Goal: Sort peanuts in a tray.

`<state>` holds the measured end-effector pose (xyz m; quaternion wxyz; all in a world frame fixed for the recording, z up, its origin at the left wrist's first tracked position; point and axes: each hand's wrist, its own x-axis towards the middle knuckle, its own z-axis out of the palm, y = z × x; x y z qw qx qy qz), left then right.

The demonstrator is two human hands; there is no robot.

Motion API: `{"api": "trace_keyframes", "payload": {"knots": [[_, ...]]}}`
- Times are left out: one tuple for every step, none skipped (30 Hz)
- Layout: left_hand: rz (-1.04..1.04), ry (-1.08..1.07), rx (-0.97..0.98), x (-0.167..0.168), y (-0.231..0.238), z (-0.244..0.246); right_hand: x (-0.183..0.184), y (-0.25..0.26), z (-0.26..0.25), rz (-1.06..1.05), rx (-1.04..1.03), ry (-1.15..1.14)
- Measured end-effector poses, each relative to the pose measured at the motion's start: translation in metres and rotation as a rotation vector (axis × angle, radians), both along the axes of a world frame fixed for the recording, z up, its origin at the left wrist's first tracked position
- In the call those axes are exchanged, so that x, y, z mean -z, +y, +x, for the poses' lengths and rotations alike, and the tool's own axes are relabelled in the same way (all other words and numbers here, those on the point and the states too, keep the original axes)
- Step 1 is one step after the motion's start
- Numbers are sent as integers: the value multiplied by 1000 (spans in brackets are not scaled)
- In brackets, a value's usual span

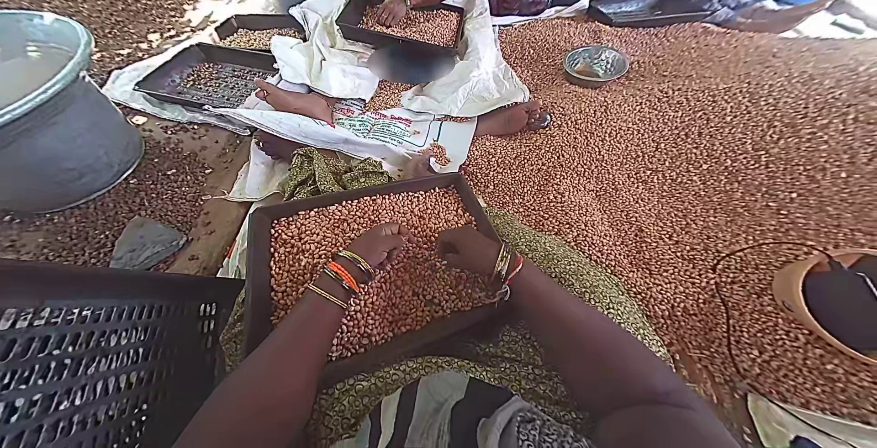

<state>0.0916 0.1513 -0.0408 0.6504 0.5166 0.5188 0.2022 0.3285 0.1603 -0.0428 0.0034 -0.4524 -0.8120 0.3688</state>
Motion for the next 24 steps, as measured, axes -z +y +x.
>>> {"api": "trace_keyframes", "payload": {"knots": [[-1, 5, -5, 0, 0, 0, 1, -1, -2, 25, 6, 1], [-5, 3, -14, 0, 0, 0, 3, -2, -4, 58, 17, -3], [-9, 0, -24, 0, 0, 0, 6, -1, -6, 97, 27, 6], [-12, -3, -30, 1, 1, 0, 9, 0, -7, 150, 36, 46], [-12, 1, -31, 1, 1, 0, 13, 3, -9, 209, 38, 108], [-13, 6, -30, 0, 1, 0, 18, 5, -11, 282, 32, 172], [-14, 10, -28, 0, 1, 1, 22, 6, -14, 339, 13, 190], [-13, 13, -29, 0, 1, 1, 24, 7, -18, 344, -18, 141], [-16, 17, -30, 0, 1, 1, 25, 8, -21, 310, -59, 62], [-19, 18, -30, 1, 2, 1, 24, 7, -24, 252, -106, -13], [-19, 15, -34, 2, 2, 0, 23, 5, -25, 207, -171, -78], [-21, 3, -41, 3, 2, -1, 23, 5, -22, 169, -261, -120], [-19, -13, -51, 4, 2, -1, 20, 5, -17, 125, -365, -143], [-19, -24, -61, 4, 1, -1, 17, 5, -10, 77, -461, -136], [-20, -27, -65, 4, 1, -2, 12, 6, -2, 35, -534, -111], [-20, -30, -70, 4, 2, -2, 9, 8, 8, 14, -583, -92], [-20, -29, -70, 4, 2, -1, 4, 9, 16, -24, -586, -130], [-23, -25, -70, 5, 3, -1, -1, 10, 23, -48, -549, -191], [-24, -20, -69, 6, 3, 0, -6, 12, 28, -44, -492, -241], [-23, -15, -64, 7, 3, 0, -9, 12, 30, -18, -428, -252], [-23, -7, -55, 8, 4, 1, -10, 13, 30, 22, -368, -225], [-23, 0, -48, 9, 4, 2, -9, 13, 28, 58, -318, -181], [-25, 7, -45, 9, 3, 3, -7, 12, 23, 79, -283, -148], [-27, 11, -49, 9, 3, 3, -4, 13, 19, 77, -261, -154]]}}
